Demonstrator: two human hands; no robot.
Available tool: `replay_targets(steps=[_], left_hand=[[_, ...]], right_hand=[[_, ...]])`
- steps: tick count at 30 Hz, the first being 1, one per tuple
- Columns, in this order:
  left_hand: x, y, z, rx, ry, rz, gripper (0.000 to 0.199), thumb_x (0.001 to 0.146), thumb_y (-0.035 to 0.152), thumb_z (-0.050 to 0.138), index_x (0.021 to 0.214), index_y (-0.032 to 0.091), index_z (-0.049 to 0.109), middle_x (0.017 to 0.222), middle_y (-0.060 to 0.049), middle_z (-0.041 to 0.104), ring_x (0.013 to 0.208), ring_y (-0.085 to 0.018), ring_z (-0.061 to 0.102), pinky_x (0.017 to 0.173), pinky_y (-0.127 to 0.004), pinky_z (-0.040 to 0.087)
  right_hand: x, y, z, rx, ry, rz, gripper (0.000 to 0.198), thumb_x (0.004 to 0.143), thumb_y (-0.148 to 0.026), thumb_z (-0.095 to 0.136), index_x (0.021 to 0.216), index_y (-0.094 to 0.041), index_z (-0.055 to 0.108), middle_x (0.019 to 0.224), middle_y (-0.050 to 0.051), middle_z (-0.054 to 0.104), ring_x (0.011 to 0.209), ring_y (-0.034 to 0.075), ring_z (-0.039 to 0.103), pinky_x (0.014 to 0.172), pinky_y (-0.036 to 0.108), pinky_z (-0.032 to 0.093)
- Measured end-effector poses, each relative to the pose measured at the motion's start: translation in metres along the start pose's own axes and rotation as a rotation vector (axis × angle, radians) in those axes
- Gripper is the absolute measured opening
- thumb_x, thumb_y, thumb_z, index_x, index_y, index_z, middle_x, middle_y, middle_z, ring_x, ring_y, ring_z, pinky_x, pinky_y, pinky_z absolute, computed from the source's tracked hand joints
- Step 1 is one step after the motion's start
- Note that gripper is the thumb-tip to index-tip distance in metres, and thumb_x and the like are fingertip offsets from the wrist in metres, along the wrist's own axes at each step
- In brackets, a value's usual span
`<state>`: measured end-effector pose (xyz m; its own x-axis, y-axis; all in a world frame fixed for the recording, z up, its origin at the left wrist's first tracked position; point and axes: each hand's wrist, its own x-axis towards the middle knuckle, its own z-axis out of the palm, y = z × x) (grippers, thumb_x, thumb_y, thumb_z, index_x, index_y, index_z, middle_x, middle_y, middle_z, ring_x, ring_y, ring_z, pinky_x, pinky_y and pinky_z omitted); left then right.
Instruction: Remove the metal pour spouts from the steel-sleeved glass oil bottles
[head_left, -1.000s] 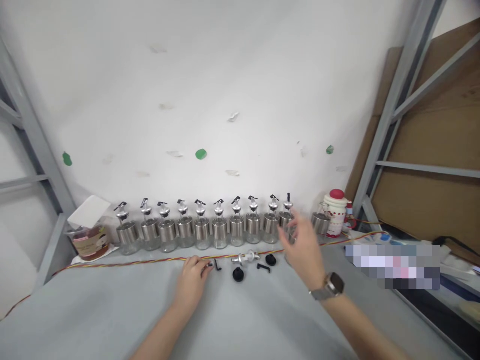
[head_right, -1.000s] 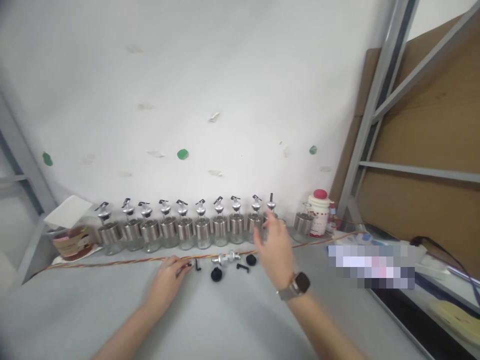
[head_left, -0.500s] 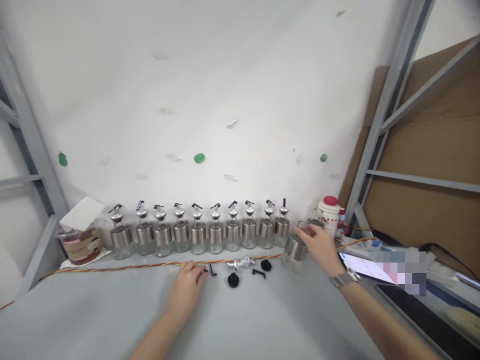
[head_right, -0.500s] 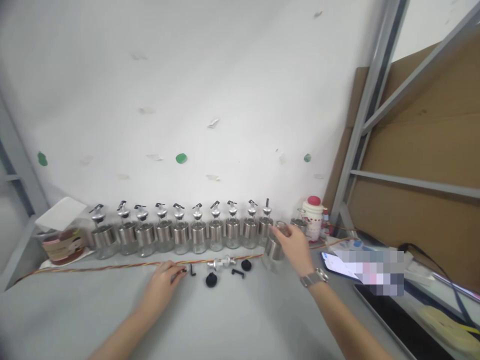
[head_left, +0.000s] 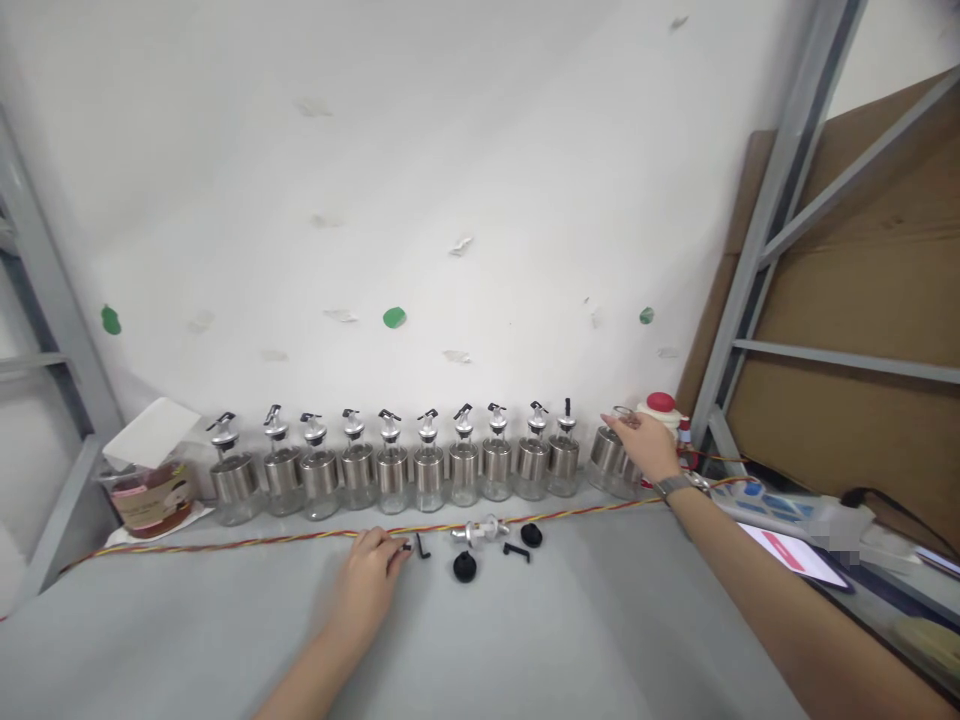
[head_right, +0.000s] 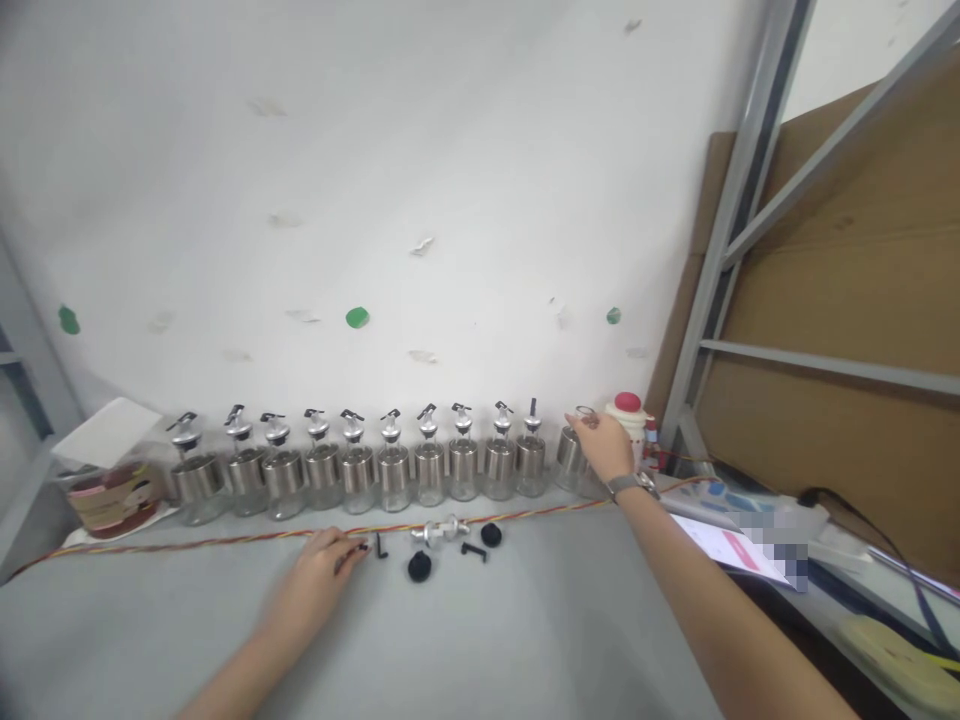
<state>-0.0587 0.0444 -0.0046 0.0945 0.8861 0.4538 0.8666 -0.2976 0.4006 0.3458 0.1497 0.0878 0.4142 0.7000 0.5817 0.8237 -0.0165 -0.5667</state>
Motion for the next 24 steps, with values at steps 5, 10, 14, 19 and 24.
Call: replay_targets(steps=[5,10,14,19,24], left_hand=[[0.0,-0.001,0.002,0.005,-0.024,0.014,0.023,0.078,0.026,0.046,0.085,0.021,0.067,0.078,-0.005,0.059,0.081,-0.021,0.052,0.075,-0.032,0.041],[0.0,-0.005,0.005,0.01,-0.038,0.017,0.023,0.078,0.027,0.046,0.088,0.022,0.067,0.08,-0.004,0.059,0.083,-0.021,0.052,0.076,-0.033,0.041],[0.0,-0.007,0.007,0.016,-0.047,0.02,0.024,0.078,0.027,0.046,0.088,0.021,0.067,0.08,-0.005,0.06,0.082,-0.021,0.053,0.075,-0.033,0.041],[0.0,-0.006,0.005,0.026,-0.048,0.017,0.024,0.079,0.027,0.046,0.088,0.021,0.067,0.08,-0.005,0.06,0.083,-0.021,0.053,0.075,-0.032,0.041],[-0.001,-0.002,0.003,0.025,-0.044,0.017,0.024,0.079,0.027,0.045,0.087,0.021,0.067,0.08,-0.004,0.059,0.083,-0.02,0.052,0.075,-0.032,0.041]], right_hand=[[0.003,0.011,0.02,-0.03,-0.058,0.018,0.039,0.07,-0.048,0.049,0.071,-0.011,0.062,0.07,0.011,0.064,0.067,0.022,0.058,0.058,0.029,0.039],[0.005,0.018,0.036,-0.078,-0.11,0.049,0.034,0.076,-0.044,0.051,0.075,-0.011,0.06,0.075,0.007,0.063,0.071,0.017,0.058,0.064,0.03,0.043],[0.007,0.016,0.044,-0.088,-0.149,0.041,0.025,0.084,-0.036,0.047,0.087,-0.013,0.057,0.085,0.002,0.06,0.073,0.013,0.057,0.068,0.032,0.046],[-0.001,0.01,0.041,-0.047,-0.093,0.012,0.03,0.078,-0.04,0.053,0.086,-0.011,0.057,0.083,0.006,0.06,0.077,0.018,0.056,0.07,0.032,0.043],[-0.034,0.024,0.031,-0.006,0.114,0.131,0.044,0.082,-0.038,0.036,0.114,-0.008,0.037,0.09,0.01,0.057,0.081,0.019,0.055,0.072,0.029,0.041]])
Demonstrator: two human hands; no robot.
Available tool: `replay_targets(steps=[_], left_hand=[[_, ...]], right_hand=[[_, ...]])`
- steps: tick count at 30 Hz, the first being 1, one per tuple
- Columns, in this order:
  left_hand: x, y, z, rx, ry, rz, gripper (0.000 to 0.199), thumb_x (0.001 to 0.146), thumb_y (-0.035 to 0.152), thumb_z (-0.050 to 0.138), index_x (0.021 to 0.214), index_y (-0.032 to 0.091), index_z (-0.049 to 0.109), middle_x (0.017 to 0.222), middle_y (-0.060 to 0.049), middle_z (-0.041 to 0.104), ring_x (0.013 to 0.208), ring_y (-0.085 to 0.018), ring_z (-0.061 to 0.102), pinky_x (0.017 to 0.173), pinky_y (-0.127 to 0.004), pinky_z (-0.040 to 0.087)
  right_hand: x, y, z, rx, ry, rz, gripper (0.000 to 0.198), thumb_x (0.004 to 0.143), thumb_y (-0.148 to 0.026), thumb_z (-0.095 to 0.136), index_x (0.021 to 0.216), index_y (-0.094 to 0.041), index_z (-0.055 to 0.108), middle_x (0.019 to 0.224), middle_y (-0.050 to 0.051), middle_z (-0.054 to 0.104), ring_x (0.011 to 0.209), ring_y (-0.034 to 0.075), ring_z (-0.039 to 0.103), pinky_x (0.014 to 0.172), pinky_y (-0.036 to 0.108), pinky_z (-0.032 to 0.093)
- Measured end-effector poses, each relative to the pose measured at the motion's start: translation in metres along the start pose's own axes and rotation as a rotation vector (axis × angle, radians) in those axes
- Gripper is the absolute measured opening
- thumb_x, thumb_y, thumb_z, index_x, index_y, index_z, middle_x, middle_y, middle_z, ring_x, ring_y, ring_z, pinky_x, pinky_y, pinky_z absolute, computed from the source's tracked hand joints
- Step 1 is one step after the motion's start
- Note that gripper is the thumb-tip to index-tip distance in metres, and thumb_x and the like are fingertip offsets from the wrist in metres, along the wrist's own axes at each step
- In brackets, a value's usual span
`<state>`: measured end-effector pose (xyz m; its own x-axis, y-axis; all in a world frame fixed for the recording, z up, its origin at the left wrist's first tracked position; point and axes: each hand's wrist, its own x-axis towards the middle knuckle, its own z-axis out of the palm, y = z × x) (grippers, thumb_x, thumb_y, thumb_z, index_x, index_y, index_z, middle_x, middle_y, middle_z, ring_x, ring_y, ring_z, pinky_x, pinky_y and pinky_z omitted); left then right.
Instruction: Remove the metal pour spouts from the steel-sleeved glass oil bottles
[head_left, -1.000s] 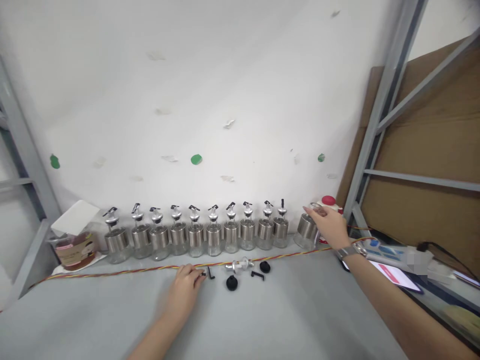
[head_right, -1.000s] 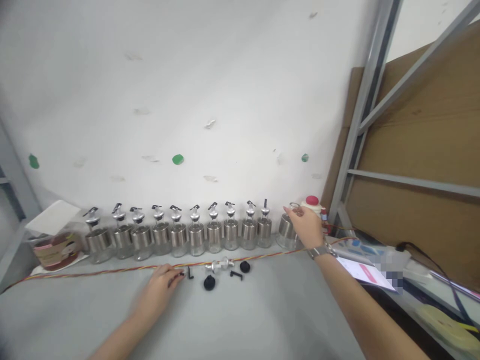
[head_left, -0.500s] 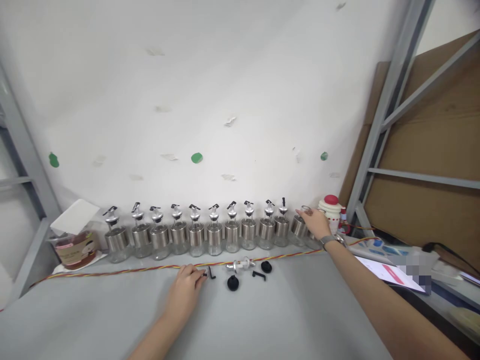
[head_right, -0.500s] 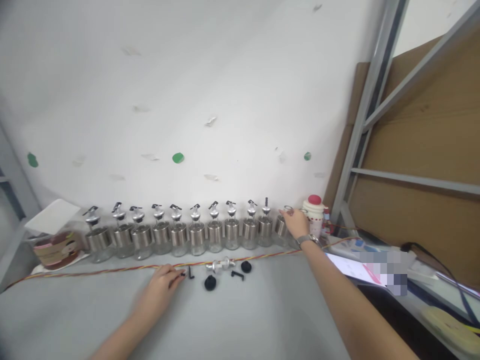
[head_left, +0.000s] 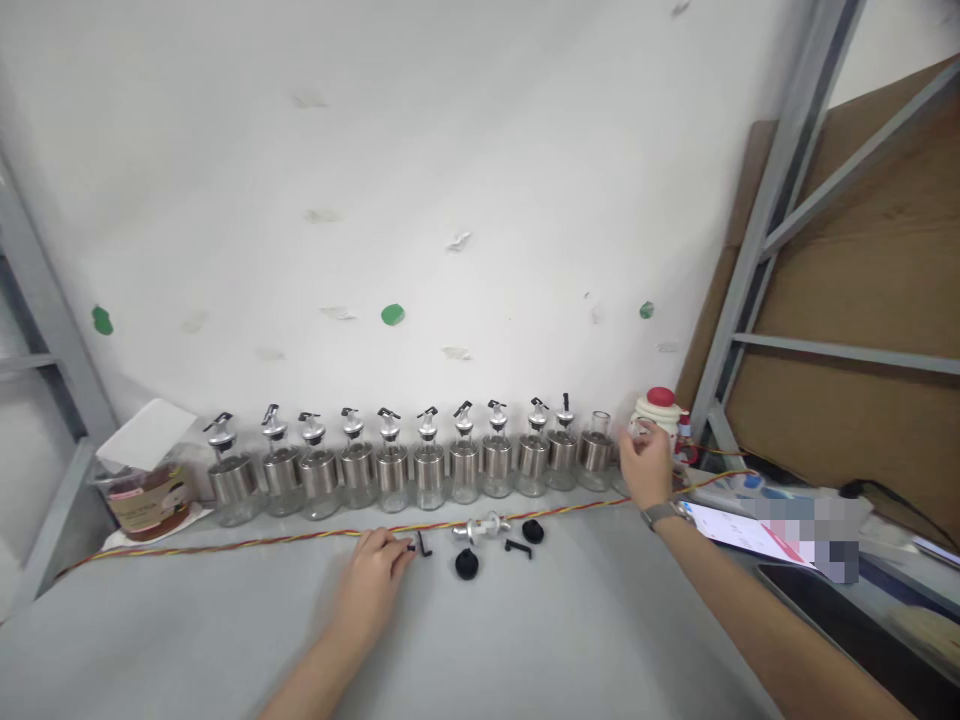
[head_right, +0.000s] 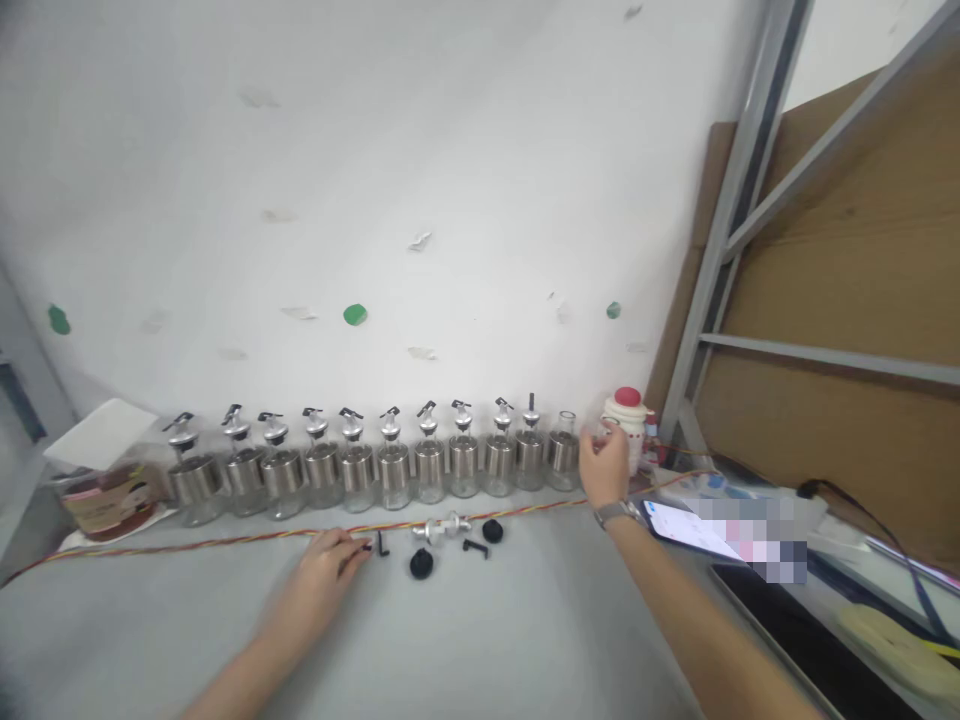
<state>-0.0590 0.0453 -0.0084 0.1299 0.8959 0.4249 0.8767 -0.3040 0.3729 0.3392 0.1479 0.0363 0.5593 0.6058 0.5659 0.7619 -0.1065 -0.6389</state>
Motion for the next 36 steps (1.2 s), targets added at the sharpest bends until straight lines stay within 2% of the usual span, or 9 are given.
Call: replay_targets(steps=[2,4,7,9,17,22,29,36], left_hand=[[0.0,0.001,0.0,0.0,-0.005,-0.001,0.024,0.08,0.027,0.045,0.087,0.021,0.067,0.08,-0.004,0.059,0.083,-0.02,0.052,0.075,-0.032,0.041],[0.0,0.001,0.0,0.002,-0.009,0.001,0.023,0.08,0.027,0.045,0.086,0.021,0.067,0.08,-0.004,0.059,0.083,-0.02,0.052,0.075,-0.032,0.041],[0.0,0.002,-0.001,0.01,-0.008,0.002,0.023,0.08,0.026,0.045,0.088,0.02,0.067,0.081,-0.004,0.059,0.083,-0.02,0.052,0.076,-0.032,0.041],[0.0,0.002,-0.001,0.017,-0.006,-0.001,0.024,0.08,0.026,0.045,0.088,0.02,0.066,0.081,-0.004,0.059,0.084,-0.02,0.052,0.076,-0.032,0.041],[0.0,0.0,0.001,0.032,-0.002,0.01,0.024,0.08,0.026,0.046,0.088,0.019,0.066,0.081,-0.005,0.06,0.083,-0.02,0.052,0.076,-0.031,0.041],[0.0,0.001,-0.001,0.032,0.001,0.01,0.023,0.08,0.026,0.046,0.086,0.018,0.067,0.08,-0.005,0.06,0.082,-0.02,0.053,0.076,-0.031,0.041],[0.0,-0.003,0.001,0.026,0.006,0.013,0.023,0.08,0.028,0.045,0.085,0.02,0.067,0.078,-0.004,0.059,0.08,-0.02,0.053,0.075,-0.032,0.041],[0.001,-0.005,0.003,0.019,0.002,0.007,0.024,0.08,0.029,0.045,0.086,0.021,0.066,0.08,-0.005,0.059,0.082,-0.02,0.053,0.075,-0.032,0.041]], right_hand=[[-0.009,0.013,-0.003,-0.025,0.056,0.111,0.048,0.079,-0.034,0.038,0.115,-0.004,0.031,0.095,0.014,0.054,0.082,0.021,0.055,0.071,0.03,0.041],[-0.012,0.025,-0.005,-0.067,0.053,0.199,0.051,0.071,-0.036,0.049,0.108,-0.003,0.036,0.098,0.018,0.052,0.084,0.025,0.054,0.07,0.032,0.042],[-0.009,0.037,-0.004,-0.134,-0.034,0.274,0.053,0.058,-0.039,0.06,0.098,-0.007,0.044,0.094,0.02,0.054,0.083,0.03,0.055,0.066,0.036,0.042],[-0.005,0.041,-0.001,-0.178,-0.102,0.29,0.054,0.056,-0.041,0.062,0.096,-0.009,0.045,0.089,0.018,0.057,0.081,0.031,0.057,0.065,0.037,0.043],[-0.004,0.047,0.007,-0.372,-0.266,0.215,0.044,0.064,-0.054,0.053,0.083,-0.015,0.055,0.082,0.016,0.063,0.085,0.035,0.057,0.072,0.044,0.038],[-0.004,0.041,0.008,-0.46,-0.275,0.161,0.046,0.066,-0.058,0.05,0.079,-0.014,0.059,0.085,0.019,0.064,0.09,0.036,0.055,0.078,0.047,0.033],[-0.002,0.034,0.008,-0.508,-0.274,0.124,0.045,0.071,-0.056,0.046,0.083,-0.015,0.06,0.088,0.017,0.064,0.091,0.035,0.055,0.076,0.047,0.033],[0.004,0.04,0.01,-0.535,-0.296,0.082,0.044,0.072,-0.054,0.046,0.086,-0.015,0.06,0.092,0.016,0.063,0.094,0.034,0.053,0.077,0.045,0.033]])
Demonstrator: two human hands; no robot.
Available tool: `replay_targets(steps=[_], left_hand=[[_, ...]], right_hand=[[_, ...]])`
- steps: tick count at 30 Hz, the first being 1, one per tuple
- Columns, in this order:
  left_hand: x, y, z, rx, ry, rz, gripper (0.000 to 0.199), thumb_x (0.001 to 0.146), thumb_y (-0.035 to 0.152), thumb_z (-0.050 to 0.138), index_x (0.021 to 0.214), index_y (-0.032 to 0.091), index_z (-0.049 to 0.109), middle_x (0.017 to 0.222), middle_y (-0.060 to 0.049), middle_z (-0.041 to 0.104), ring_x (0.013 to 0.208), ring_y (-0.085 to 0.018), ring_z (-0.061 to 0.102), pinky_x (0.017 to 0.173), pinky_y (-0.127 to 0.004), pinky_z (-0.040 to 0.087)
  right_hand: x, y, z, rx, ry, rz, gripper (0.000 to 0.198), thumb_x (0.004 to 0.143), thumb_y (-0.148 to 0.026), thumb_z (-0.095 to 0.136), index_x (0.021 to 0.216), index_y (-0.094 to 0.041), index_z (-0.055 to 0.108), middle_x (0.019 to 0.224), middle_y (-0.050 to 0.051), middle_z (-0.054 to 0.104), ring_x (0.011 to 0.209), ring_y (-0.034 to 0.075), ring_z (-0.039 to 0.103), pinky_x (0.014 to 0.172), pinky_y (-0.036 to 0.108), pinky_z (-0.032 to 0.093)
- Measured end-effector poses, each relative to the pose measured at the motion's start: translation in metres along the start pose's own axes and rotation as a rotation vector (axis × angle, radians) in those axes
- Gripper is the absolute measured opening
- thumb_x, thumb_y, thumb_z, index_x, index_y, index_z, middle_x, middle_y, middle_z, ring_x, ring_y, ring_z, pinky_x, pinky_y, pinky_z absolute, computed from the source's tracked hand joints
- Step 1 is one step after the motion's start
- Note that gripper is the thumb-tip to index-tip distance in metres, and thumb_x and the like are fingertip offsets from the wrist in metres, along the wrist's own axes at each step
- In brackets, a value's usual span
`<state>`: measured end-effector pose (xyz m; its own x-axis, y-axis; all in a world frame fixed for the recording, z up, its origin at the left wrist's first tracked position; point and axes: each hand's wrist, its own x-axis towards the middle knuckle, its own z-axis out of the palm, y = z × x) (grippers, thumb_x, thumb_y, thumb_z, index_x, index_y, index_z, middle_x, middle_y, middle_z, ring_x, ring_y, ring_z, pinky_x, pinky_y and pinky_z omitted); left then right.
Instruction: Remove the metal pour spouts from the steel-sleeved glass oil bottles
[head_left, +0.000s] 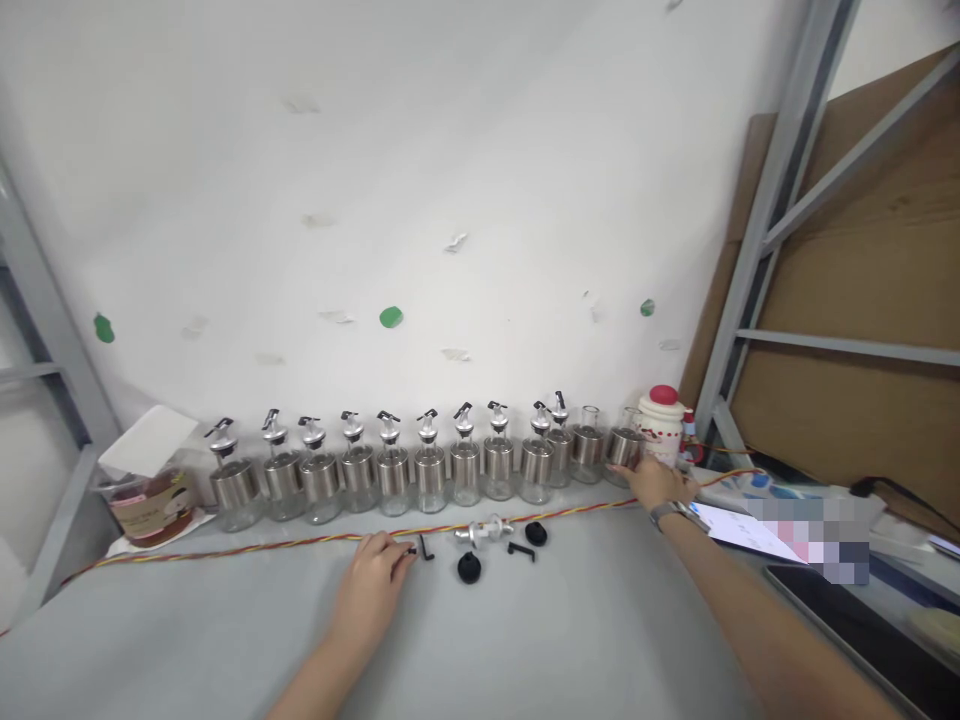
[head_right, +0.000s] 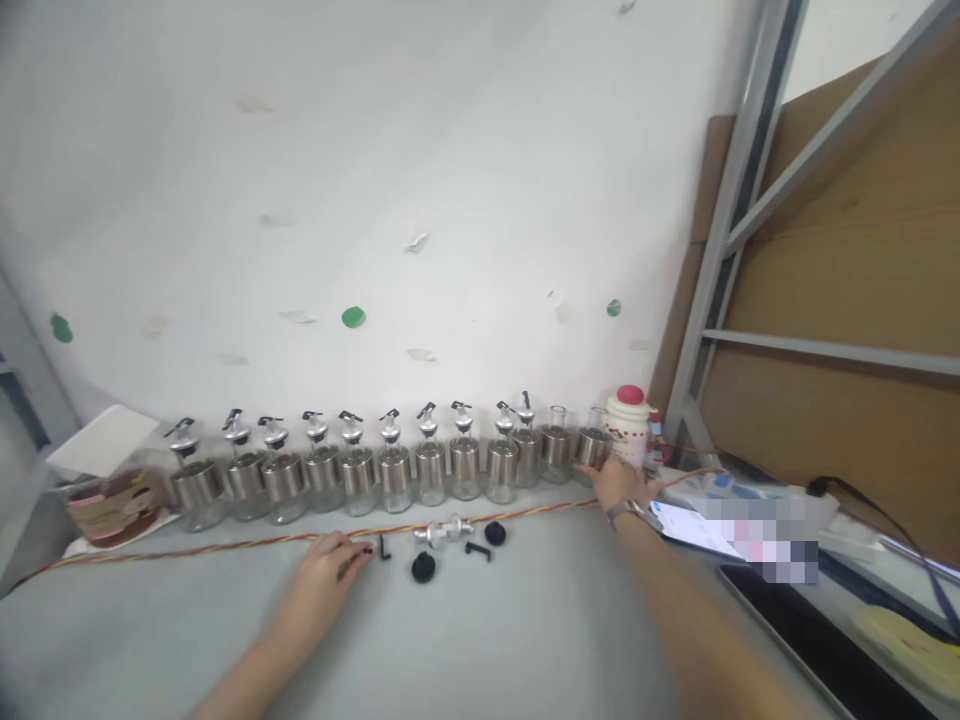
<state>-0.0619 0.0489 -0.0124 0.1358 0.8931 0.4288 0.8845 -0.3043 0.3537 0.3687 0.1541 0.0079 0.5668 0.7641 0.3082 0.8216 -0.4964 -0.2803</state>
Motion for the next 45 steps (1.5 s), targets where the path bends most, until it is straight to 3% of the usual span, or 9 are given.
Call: replay_targets(steps=[6,9,13,17,31,45], left_hand=[[0.0,0.0,0.001,0.001,-0.006,-0.012,0.024,0.08,0.029,0.045,0.086,0.02,0.066,0.078,-0.004,0.059,0.081,-0.02,0.053,0.074,-0.032,0.041],[0.0,0.002,0.0,-0.003,-0.008,-0.01,0.023,0.079,0.029,0.045,0.085,0.021,0.066,0.078,-0.004,0.059,0.08,-0.02,0.052,0.074,-0.032,0.041],[-0.001,0.005,-0.003,-0.007,-0.005,-0.008,0.024,0.08,0.029,0.044,0.086,0.021,0.066,0.079,-0.004,0.058,0.081,-0.02,0.052,0.074,-0.032,0.041],[-0.001,0.007,-0.004,-0.006,-0.004,-0.017,0.024,0.08,0.029,0.045,0.085,0.021,0.066,0.078,-0.004,0.059,0.08,-0.02,0.052,0.074,-0.032,0.041],[-0.001,0.004,-0.003,-0.005,0.0,-0.028,0.023,0.08,0.029,0.045,0.084,0.022,0.066,0.078,-0.004,0.059,0.081,-0.02,0.053,0.073,-0.031,0.041],[0.0,0.003,-0.004,-0.004,-0.016,-0.037,0.023,0.08,0.028,0.045,0.084,0.021,0.066,0.078,-0.004,0.059,0.081,-0.02,0.052,0.075,-0.032,0.04]], right_hand=[[0.008,0.022,0.007,-0.019,-0.044,-0.028,0.04,0.072,-0.049,0.048,0.08,-0.013,0.063,0.094,0.02,0.062,0.092,0.035,0.053,0.073,0.046,0.034],[0.009,0.028,0.01,-0.024,-0.077,-0.068,0.035,0.071,-0.046,0.051,0.081,-0.015,0.063,0.095,0.016,0.062,0.093,0.033,0.053,0.074,0.045,0.036],[0.009,0.024,0.015,-0.044,-0.115,-0.115,0.027,0.076,-0.036,0.054,0.097,-0.018,0.058,0.102,0.007,0.058,0.098,0.025,0.051,0.083,0.043,0.036],[0.012,0.017,0.021,-0.075,-0.149,-0.101,0.029,0.084,-0.03,0.048,0.109,-0.016,0.049,0.11,0.007,0.051,0.095,0.02,0.052,0.08,0.042,0.043],[0.026,0.012,0.016,-0.071,-0.246,-0.061,0.027,0.084,-0.028,0.049,0.107,-0.015,0.05,0.107,0.007,0.053,0.089,0.018,0.055,0.075,0.037,0.046],[0.029,0.01,0.009,0.02,-0.198,-0.054,0.026,0.084,-0.028,0.049,0.107,-0.016,0.05,0.107,0.007,0.053,0.089,0.018,0.055,0.074,0.036,0.047]])
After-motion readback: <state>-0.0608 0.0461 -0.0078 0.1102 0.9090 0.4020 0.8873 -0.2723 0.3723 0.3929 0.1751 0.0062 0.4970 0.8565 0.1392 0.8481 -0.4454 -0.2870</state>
